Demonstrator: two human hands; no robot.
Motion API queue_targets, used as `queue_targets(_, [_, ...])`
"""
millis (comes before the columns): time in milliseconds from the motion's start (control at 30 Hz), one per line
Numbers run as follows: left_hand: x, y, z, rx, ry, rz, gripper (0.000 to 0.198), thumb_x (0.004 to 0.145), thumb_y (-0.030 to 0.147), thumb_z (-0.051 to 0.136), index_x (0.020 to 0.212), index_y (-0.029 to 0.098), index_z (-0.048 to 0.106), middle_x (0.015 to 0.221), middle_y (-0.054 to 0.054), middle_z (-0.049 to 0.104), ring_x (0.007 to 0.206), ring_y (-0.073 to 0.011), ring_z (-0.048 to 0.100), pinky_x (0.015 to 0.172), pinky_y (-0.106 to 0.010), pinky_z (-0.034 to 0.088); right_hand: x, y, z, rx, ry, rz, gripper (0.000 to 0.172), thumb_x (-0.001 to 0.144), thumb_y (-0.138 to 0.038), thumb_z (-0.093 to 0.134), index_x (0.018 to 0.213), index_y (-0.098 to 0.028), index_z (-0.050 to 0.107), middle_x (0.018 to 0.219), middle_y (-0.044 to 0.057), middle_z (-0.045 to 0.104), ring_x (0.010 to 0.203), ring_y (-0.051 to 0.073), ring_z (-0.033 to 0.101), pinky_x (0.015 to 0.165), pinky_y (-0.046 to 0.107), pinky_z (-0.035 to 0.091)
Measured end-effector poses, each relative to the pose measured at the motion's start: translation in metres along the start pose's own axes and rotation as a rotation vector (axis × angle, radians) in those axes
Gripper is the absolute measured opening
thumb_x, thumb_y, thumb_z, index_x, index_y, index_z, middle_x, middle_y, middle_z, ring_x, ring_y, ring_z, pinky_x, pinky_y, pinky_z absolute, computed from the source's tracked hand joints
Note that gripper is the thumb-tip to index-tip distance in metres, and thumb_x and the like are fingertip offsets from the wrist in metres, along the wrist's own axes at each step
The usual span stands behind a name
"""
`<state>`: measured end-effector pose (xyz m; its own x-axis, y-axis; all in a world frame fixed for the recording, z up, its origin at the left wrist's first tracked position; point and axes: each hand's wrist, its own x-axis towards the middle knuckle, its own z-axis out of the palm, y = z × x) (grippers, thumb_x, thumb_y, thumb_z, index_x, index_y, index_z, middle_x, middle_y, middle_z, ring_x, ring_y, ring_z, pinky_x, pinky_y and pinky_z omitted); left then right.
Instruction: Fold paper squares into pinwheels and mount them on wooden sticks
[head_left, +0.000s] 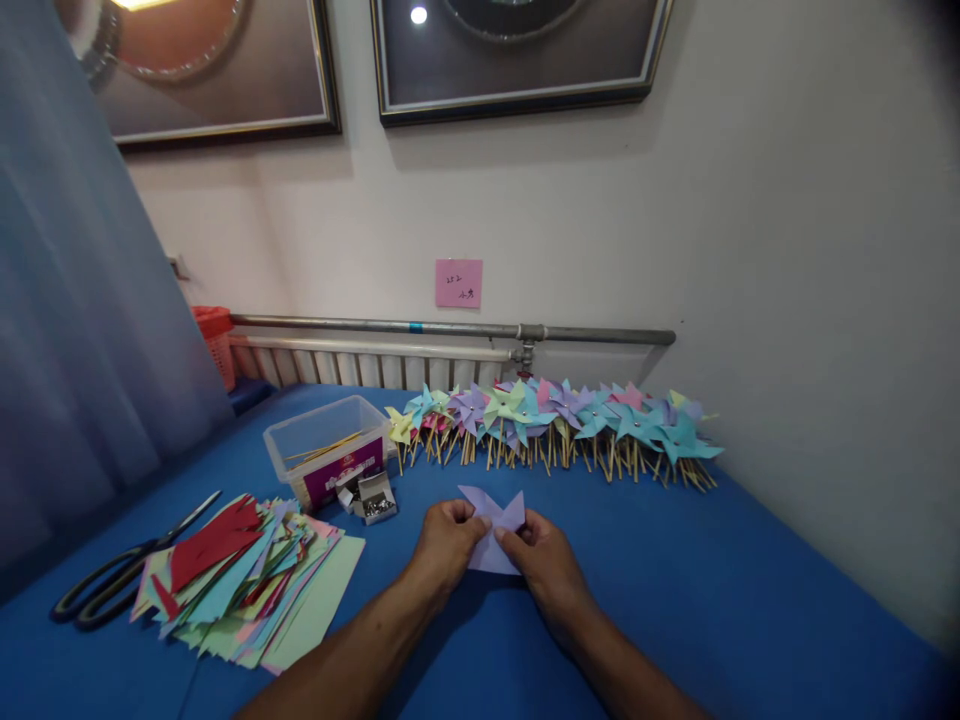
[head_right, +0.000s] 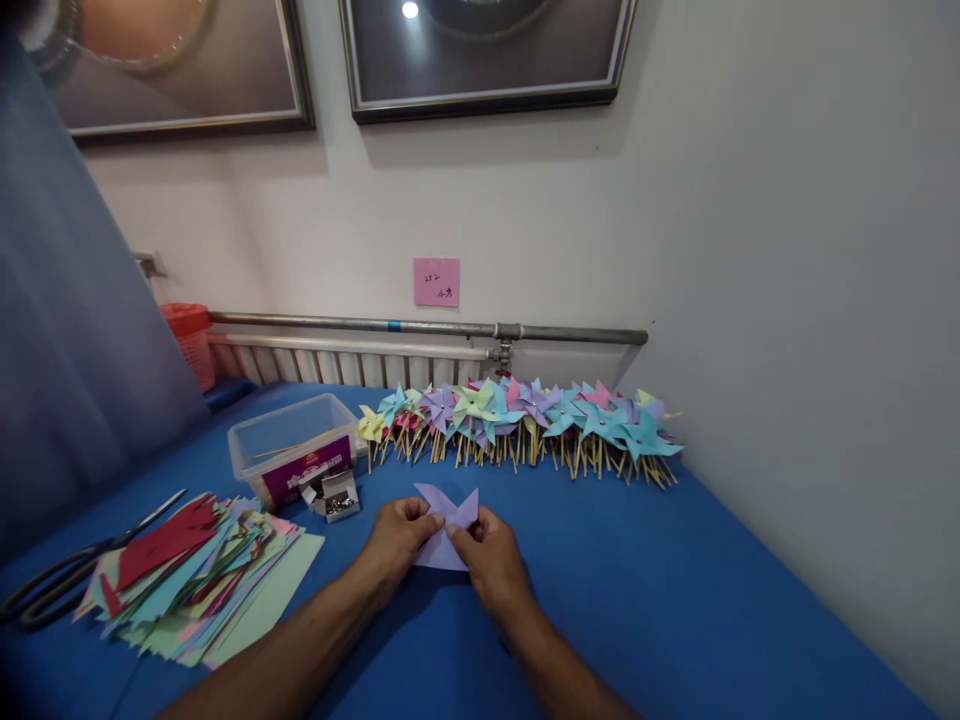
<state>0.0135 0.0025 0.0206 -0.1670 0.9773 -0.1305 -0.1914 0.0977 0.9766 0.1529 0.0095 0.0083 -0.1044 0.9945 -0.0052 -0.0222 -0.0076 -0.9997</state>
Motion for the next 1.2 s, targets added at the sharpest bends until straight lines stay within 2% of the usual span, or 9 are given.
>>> queue_targets(267, [-0.002, 0.008, 0.000, 0.062, 0.009, -0.012, 0.023, 0.062, 0.017, 0.071, 0.053, 0.019, 0.050, 0.044, 0.006, 0.048, 0.041, -0.0071, 0.038, 0.045, -0.021, 0.026, -0.002, -0.005, 0.003, 0.066, -0.075, 0.010, 0.042, 0.066, -0.048, 0.081, 0.091, -0.016, 0.071, 0.072, 0.002, 0.071, 0.063, 0.019, 0.061, 0.059, 0.029, 0.045])
queue_targets(533, [-0.002, 0.007, -0.001, 0.035, 0.011, -0.046, 0.026, 0.061, 0.021, 0.074, 0.053, 0.019, 0.050, 0.043, 0.006, 0.047, 0.040, -0.0068, 0.036, 0.044, -0.022, 0.025, 0.001, 0.004, -0.002, 0.094, -0.100, 0.022, 0.050, 0.075, -0.070, 0.069, 0.073, -0.021, 0.058, 0.061, -0.003, 0.058, 0.055, 0.015, 0.053, 0.053, 0.027, 0.039])
queue_targets(667, [-0.004, 0.008, -0.001, -0.018, -0.020, -0.084, 0.027, 0.058, 0.023, 0.077, 0.055, 0.019, 0.051, 0.045, 0.005, 0.049, 0.041, -0.0075, 0.039, 0.045, -0.022, 0.027, 0.005, 0.006, -0.004, 0.026, -0.068, -0.020, 0.050, 0.073, -0.070, 0.070, 0.072, -0.021, 0.060, 0.058, -0.004, 0.055, 0.053, 0.014, 0.048, 0.051, 0.027, 0.035])
queue_targets(867, [-0.006, 0.007, 0.001, -0.071, -0.074, -0.101, 0.027, 0.057, 0.025, 0.077, 0.056, 0.018, 0.052, 0.048, 0.003, 0.054, 0.043, -0.0088, 0.043, 0.047, -0.022, 0.030, 0.008, 0.007, -0.003, 0.001, -0.019, -0.019, 0.050, 0.071, -0.070, 0.071, 0.073, -0.020, 0.063, 0.059, -0.002, 0.057, 0.053, 0.015, 0.048, 0.051, 0.027, 0.035])
queue_targets(1000, [-0.007, 0.007, 0.002, -0.060, -0.081, -0.109, 0.025, 0.058, 0.026, 0.077, 0.058, 0.018, 0.053, 0.048, 0.003, 0.055, 0.044, -0.0091, 0.044, 0.048, -0.023, 0.031, 0.005, 0.001, -0.001, 0.001, -0.008, -0.004, 0.048, 0.067, -0.066, 0.075, 0.073, -0.020, 0.065, 0.059, -0.002, 0.059, 0.054, 0.015, 0.048, 0.051, 0.028, 0.037])
queue_targets(1200, [-0.007, 0.006, 0.003, -0.045, -0.081, -0.097, 0.029, 0.059, 0.027, 0.079, 0.057, 0.019, 0.052, 0.048, 0.004, 0.054, 0.043, -0.0085, 0.042, 0.047, -0.023, 0.031, -0.001, -0.005, 0.002, -0.047, 0.073, -0.011, 0.041, 0.070, -0.060, 0.074, 0.070, -0.020, 0.066, 0.055, -0.003, 0.057, 0.050, 0.014, 0.045, 0.049, 0.027, 0.034])
